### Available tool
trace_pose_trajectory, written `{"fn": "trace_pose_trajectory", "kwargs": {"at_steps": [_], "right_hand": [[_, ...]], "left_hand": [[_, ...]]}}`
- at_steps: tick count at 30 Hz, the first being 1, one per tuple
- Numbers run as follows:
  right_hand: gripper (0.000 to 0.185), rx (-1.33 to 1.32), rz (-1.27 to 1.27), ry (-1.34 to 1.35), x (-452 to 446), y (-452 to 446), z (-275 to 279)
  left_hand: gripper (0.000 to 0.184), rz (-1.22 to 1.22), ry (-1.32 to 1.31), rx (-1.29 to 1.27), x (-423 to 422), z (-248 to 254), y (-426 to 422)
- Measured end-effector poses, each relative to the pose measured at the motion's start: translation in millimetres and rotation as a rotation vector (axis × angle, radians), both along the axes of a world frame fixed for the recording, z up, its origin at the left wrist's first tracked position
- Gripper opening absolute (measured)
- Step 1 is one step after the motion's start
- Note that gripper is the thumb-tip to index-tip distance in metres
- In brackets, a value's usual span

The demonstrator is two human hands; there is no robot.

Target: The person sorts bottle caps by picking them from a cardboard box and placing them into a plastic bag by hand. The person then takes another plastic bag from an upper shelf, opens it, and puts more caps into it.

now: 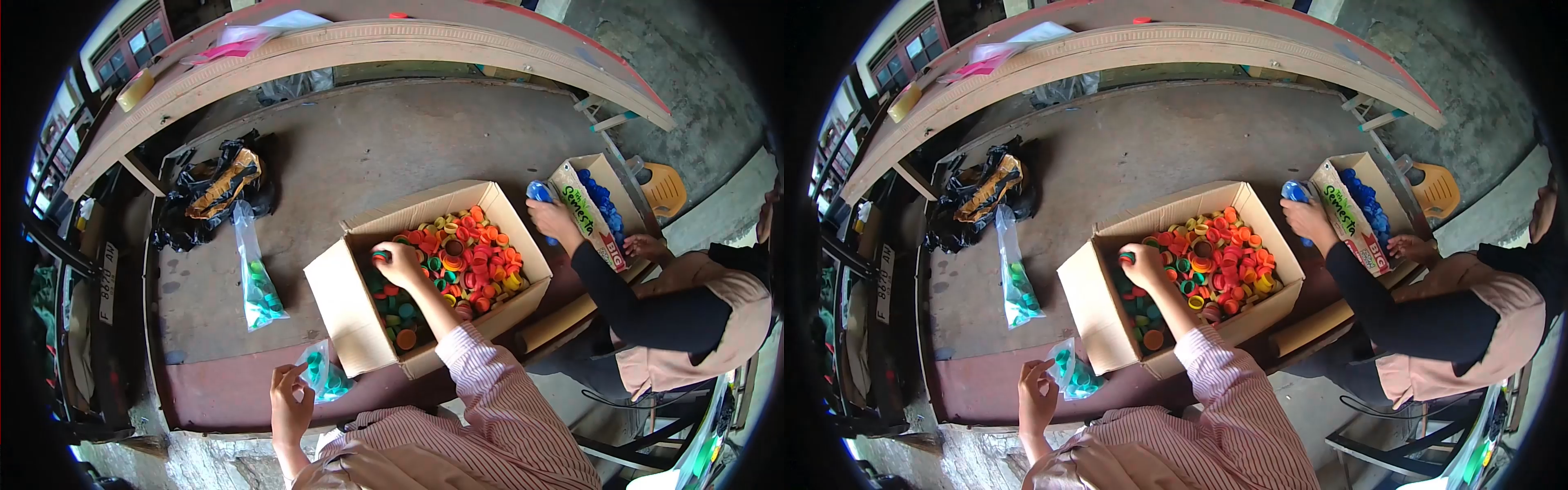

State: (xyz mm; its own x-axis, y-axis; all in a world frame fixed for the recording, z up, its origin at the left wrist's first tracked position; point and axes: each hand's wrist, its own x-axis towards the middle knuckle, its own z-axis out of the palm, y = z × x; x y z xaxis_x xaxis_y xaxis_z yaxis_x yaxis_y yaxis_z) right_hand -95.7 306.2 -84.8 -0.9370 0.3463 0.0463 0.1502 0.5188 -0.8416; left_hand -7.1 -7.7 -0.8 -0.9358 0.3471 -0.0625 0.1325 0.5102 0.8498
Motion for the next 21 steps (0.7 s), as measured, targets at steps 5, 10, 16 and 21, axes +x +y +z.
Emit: {"fn": "trace_pose_trajectory", "kwargs": {"at_steps": [5,10,16,21], "right_hand": [[0.026,-0.603,-0.107,0.004,27.8,5.5,2.4],[0.04,-0.377,-0.114,0.333,49.8,2.5,5.1],[0.062,-0.543,-0.024,0.594,79.1,-32.9,57.1],[0.047,-0.494,-0.095,0.659,91.2,-57.7,84.9]], "left_hand": [[0.027,0.033,0.021,0.04,1.9,0.8,-3.0],[0.03,0.006,0.015,0.083,2.7,2.5,-5.0],[0.031,-0.031,0.036,0.091,3.5,4.6,-10.1],[0.032,-0.049,0.06,0.103,3.2,1.9,-13.0]]}}
